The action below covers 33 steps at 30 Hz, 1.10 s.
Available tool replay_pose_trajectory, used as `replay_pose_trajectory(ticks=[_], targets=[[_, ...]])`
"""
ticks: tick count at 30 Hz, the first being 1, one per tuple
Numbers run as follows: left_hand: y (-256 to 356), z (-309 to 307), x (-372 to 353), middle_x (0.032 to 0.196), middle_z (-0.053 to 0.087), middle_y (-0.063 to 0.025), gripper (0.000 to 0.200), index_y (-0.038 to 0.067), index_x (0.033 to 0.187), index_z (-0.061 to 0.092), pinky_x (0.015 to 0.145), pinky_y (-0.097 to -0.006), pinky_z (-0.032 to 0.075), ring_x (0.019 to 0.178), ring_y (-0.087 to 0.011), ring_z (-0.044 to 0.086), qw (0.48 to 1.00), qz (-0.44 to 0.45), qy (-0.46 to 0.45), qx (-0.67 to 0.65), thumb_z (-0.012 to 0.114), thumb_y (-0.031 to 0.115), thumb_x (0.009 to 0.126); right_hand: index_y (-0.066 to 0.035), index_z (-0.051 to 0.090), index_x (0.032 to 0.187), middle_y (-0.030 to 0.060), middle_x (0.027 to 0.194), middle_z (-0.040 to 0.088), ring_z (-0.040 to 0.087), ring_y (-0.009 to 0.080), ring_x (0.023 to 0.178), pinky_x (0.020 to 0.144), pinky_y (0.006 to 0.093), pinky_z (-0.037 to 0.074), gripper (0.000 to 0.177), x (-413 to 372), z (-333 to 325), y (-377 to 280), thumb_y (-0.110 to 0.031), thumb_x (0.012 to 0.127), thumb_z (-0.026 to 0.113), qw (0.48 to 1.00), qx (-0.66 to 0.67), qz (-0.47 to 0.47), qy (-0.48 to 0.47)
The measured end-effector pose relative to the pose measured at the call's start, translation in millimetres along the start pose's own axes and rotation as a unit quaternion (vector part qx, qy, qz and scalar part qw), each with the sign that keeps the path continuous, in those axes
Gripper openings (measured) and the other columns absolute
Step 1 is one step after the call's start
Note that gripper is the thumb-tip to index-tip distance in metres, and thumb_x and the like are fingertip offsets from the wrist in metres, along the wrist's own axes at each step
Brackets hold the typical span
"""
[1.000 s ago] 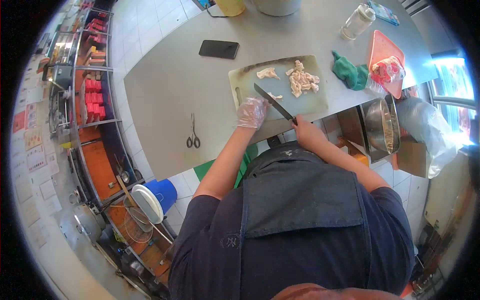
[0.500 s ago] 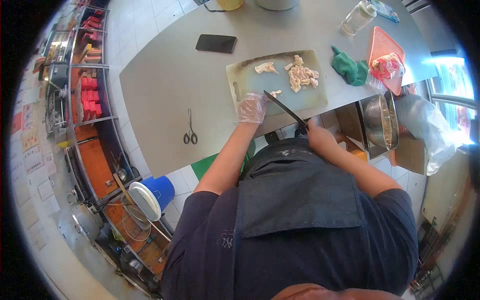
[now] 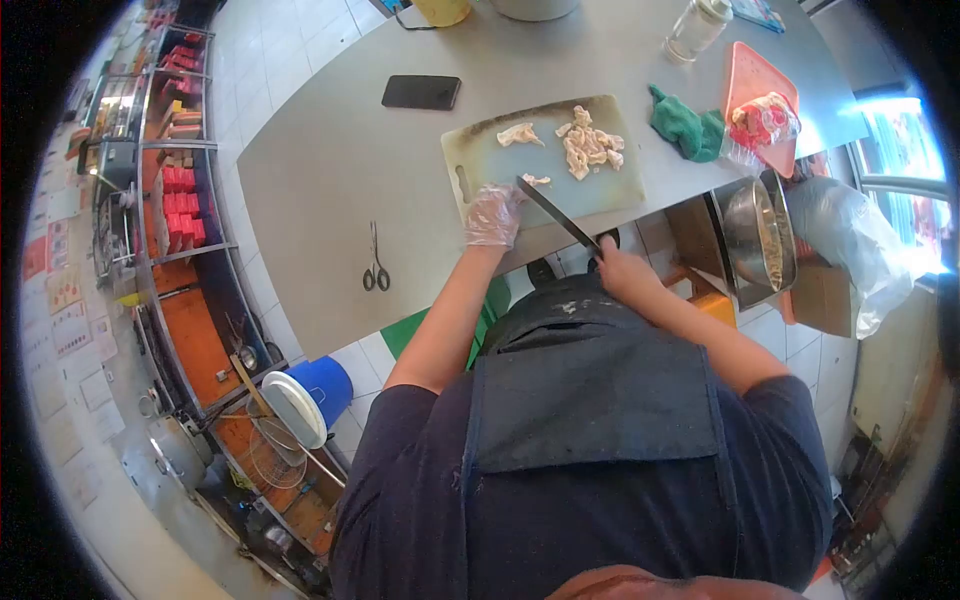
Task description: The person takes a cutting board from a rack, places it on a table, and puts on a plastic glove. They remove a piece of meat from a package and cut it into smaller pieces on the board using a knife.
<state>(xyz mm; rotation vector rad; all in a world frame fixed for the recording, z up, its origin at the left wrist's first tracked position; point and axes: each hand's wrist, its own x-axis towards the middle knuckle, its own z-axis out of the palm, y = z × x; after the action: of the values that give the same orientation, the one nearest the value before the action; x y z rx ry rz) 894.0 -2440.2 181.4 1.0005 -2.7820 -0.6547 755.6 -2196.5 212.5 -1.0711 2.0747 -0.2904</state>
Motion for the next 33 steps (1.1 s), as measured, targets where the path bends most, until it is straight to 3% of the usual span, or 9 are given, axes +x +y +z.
replay_pose_trajectory(ticks=[3,6,10,15,18,24,30,33], targets=[[6.8,-8.3,-7.5,0.094,0.069,-0.0204,0.02,0.01,0.1,0.071,0.082,-0.0494,0.055,0.092,-0.0397,0.067,0.998,-0.042,0.028,-0.029,0.062,0.021,0.086,-0.005,0.039,0.113,0.0314,0.08,0.064,0.063,0.0518,0.076,0.066,0.0621,0.047,0.025,27.9,-7.2,-23.0,-0.025,0.101,0.047,0.998,0.021,-0.043,0.034],[8.3,-14.8,-3.8,0.095,0.069,-0.0219,0.026,0.009,0.102,0.071,0.081,-0.0506,0.055,0.091,-0.0416,0.068,0.992,-0.117,-0.047,0.011,0.062,0.029,0.088,-0.003,0.04,0.111,0.0312,0.08,0.064,0.063,0.0516,0.077,0.067,0.062,0.047,0.026,33.3,-10.7,-7.4,-0.027,0.102,0.047,0.997,-0.005,-0.018,0.076],[8.7,-14.4,-0.1,0.092,0.069,-0.0228,0.033,0.006,0.095,0.072,0.078,-0.0504,0.055,0.087,-0.0412,0.068,0.987,-0.147,-0.066,0.012,0.062,0.037,0.088,0.0,0.04,0.109,0.0311,0.081,0.065,0.063,0.051,0.077,0.066,0.0605,0.049,0.029,16.4,-33.0,27.8,-0.028,0.103,0.046,0.994,-0.01,0.0,0.108],[6.6,-30.1,6.9,0.088,0.069,-0.0232,0.039,0.004,0.088,0.074,0.076,-0.0485,0.054,0.084,-0.0406,0.068,0.979,-0.166,-0.074,-0.089,0.062,0.041,0.088,-0.001,0.041,0.112,0.0311,0.086,0.065,0.063,0.0518,0.083,0.072,0.0605,0.048,0.028,5.4,-32.1,2.9,-0.027,0.103,0.046,0.996,0.045,0.013,0.08],[3.6,-46.9,7.0,0.098,0.071,-0.0193,0.037,0.009,0.097,0.075,0.081,-0.0479,0.055,0.092,-0.0391,0.069,0.967,-0.206,-0.152,0.009,0.06,0.042,0.09,-0.001,0.042,0.114,0.0305,0.089,0.066,0.062,0.0519,0.086,0.074,0.0605,0.047,0.028,8.6,-28.5,-25.3,-0.026,0.102,0.047,0.998,0.058,0.008,0.026],[3.5,-45.9,-12.8,0.096,0.07,-0.0202,0.04,0.009,0.095,0.076,0.08,-0.0469,0.056,0.09,-0.0386,0.069,0.977,-0.196,-0.081,-0.033,0.062,0.047,0.089,-0.003,0.042,0.112,0.0301,0.09,0.066,0.063,0.0512,0.085,0.074,0.0608,0.047,0.025,26.5,7.6,-32.7,-0.025,0.102,0.047,0.998,0.049,-0.046,-0.017],[2.6,-15.1,-14.3,0.092,0.069,-0.0183,0.031,0.011,0.095,0.074,0.075,-0.0487,0.055,0.087,-0.0384,0.068,0.995,-0.091,-0.003,-0.036,0.063,0.04,0.092,-0.002,0.042,0.11,0.0297,0.088,0.065,0.063,0.0504,0.085,0.074,0.0612,0.047,0.024,31.7,9.1,-43.8,-0.024,0.102,0.046,0.999,0.028,-0.046,-0.006],[-5.1,-4.9,-5.8,0.094,0.07,-0.0172,0.027,0.011,0.093,0.073,0.073,-0.0492,0.055,0.086,-0.0382,0.069,0.996,-0.085,-0.028,-0.014,0.065,0.036,0.09,-0.002,0.041,0.11,0.0301,0.09,0.065,0.063,0.0506,0.086,0.074,0.0613,0.047,0.024,42.8,13.9,-50.1,-0.023,0.101,0.046,0.999,0.017,-0.04,0.002]])
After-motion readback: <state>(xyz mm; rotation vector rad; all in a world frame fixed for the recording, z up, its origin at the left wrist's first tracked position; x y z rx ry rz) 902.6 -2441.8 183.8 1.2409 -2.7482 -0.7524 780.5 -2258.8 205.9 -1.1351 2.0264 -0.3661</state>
